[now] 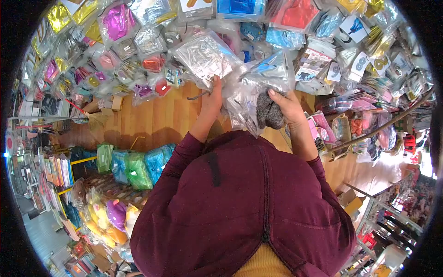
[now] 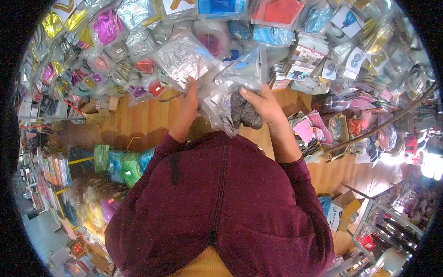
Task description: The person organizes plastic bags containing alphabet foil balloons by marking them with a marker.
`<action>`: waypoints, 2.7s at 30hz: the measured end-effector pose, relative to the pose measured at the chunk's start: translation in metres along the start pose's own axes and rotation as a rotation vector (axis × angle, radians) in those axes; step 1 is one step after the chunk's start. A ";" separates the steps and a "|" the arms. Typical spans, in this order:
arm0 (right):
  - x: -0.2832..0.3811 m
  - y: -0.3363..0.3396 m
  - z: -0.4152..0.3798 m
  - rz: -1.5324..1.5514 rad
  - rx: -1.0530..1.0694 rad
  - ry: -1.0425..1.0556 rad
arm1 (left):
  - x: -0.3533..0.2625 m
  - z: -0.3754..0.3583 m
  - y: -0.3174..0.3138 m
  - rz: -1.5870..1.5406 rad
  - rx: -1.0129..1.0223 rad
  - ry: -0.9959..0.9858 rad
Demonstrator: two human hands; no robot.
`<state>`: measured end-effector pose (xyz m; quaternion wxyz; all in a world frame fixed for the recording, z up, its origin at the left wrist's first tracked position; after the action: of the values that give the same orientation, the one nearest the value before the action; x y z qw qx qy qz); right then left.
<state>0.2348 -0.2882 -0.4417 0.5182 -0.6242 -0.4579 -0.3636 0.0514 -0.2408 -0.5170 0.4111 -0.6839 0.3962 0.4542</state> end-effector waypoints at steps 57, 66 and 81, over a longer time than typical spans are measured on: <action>-0.037 0.026 0.027 -0.067 -0.582 0.237 | -0.022 0.038 0.024 -0.422 0.055 0.223; -0.002 0.062 0.043 0.161 -0.676 0.217 | -0.022 0.042 0.024 -0.467 0.062 0.238; -0.034 -0.078 0.028 -0.850 -0.127 1.139 | -0.045 -0.003 0.006 -0.186 0.182 -0.141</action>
<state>0.1496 -0.2643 -0.4544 0.4528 -0.1335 -0.2977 -0.8298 0.0348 -0.2379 -0.4751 0.5388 -0.6438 0.3408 0.4232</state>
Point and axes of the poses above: each hand's wrist, its own z-axis towards the middle knuckle, its own y-axis out of the back of the hand, x = y × z, the point moved 6 cm from there along z, towards the middle knuckle, and after that the axes turned 15 degrees about -x, right-handed, at the moved point
